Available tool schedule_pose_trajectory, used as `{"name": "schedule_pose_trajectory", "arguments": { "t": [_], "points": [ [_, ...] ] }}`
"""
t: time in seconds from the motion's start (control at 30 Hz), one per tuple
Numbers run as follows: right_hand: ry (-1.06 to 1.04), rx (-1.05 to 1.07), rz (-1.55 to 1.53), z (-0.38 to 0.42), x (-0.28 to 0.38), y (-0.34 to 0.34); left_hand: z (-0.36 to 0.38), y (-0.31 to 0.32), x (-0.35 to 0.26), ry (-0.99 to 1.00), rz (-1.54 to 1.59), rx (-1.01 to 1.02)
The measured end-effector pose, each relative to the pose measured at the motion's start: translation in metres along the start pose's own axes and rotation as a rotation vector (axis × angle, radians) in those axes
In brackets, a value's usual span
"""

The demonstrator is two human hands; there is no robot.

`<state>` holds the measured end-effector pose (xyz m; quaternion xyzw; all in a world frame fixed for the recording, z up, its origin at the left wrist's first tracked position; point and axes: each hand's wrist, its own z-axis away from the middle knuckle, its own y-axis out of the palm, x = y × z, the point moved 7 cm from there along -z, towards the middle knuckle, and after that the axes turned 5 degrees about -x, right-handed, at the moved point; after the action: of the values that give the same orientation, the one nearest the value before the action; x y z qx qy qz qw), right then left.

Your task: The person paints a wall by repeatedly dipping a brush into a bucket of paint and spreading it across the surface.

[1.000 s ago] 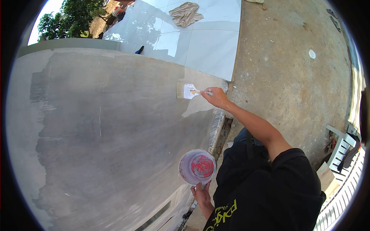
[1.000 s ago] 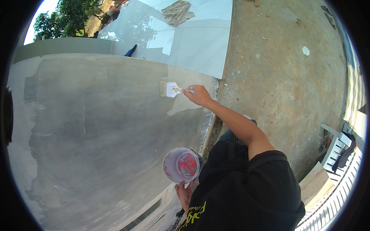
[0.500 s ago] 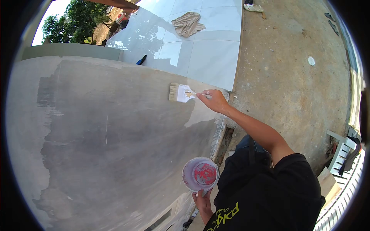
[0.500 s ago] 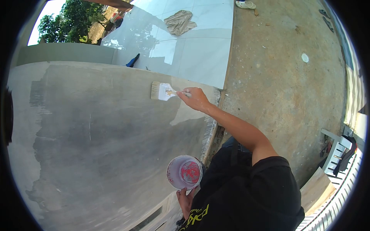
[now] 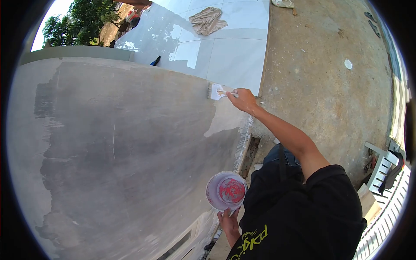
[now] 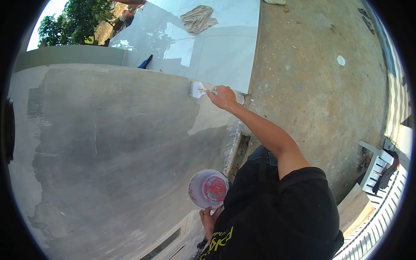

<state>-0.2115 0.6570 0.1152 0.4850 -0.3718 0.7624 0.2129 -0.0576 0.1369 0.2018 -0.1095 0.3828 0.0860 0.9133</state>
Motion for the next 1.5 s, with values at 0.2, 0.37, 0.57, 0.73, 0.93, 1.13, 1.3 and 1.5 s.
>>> {"name": "schedule_pose_trajectory", "arguments": {
  "t": [0.2, 0.37, 0.57, 0.73, 0.93, 1.13, 1.3, 1.5],
  "points": [
    [-0.142, 0.137, -0.335, 0.026, 0.045, -0.012, 0.013, 0.015, -0.004, -0.01, -0.009, 0.002],
    [-0.073, 0.056, -0.109, -0.004, -0.026, 0.02, 0.007, 0.005, 0.0, 0.037, 0.008, -0.007],
    [0.076, -0.015, 0.098, -0.025, -0.064, 0.019, 0.002, -0.002, 0.002, 0.034, 0.011, -0.017],
    [-0.011, 0.02, 0.056, -0.029, -0.008, 0.003, 0.0, -0.001, 0.0, 0.015, -0.012, -0.029],
    [-0.156, 0.029, -0.095, -0.01, 0.045, -0.027, 0.003, 0.003, -0.002, 0.009, -0.001, -0.025],
    [-0.057, 0.034, -0.039, -0.023, -0.037, 0.009, 0.016, 0.011, -0.007, 0.041, 0.016, -0.047],
    [0.087, -0.033, 0.208, -0.045, -0.108, 0.037, 0.012, 0.006, -0.003, 0.035, 0.034, -0.082],
    [0.048, -0.073, 0.043, -0.069, -0.1, 0.045, 0.006, 0.006, -0.003, 0.029, 0.028, -0.152]
  ]
}}
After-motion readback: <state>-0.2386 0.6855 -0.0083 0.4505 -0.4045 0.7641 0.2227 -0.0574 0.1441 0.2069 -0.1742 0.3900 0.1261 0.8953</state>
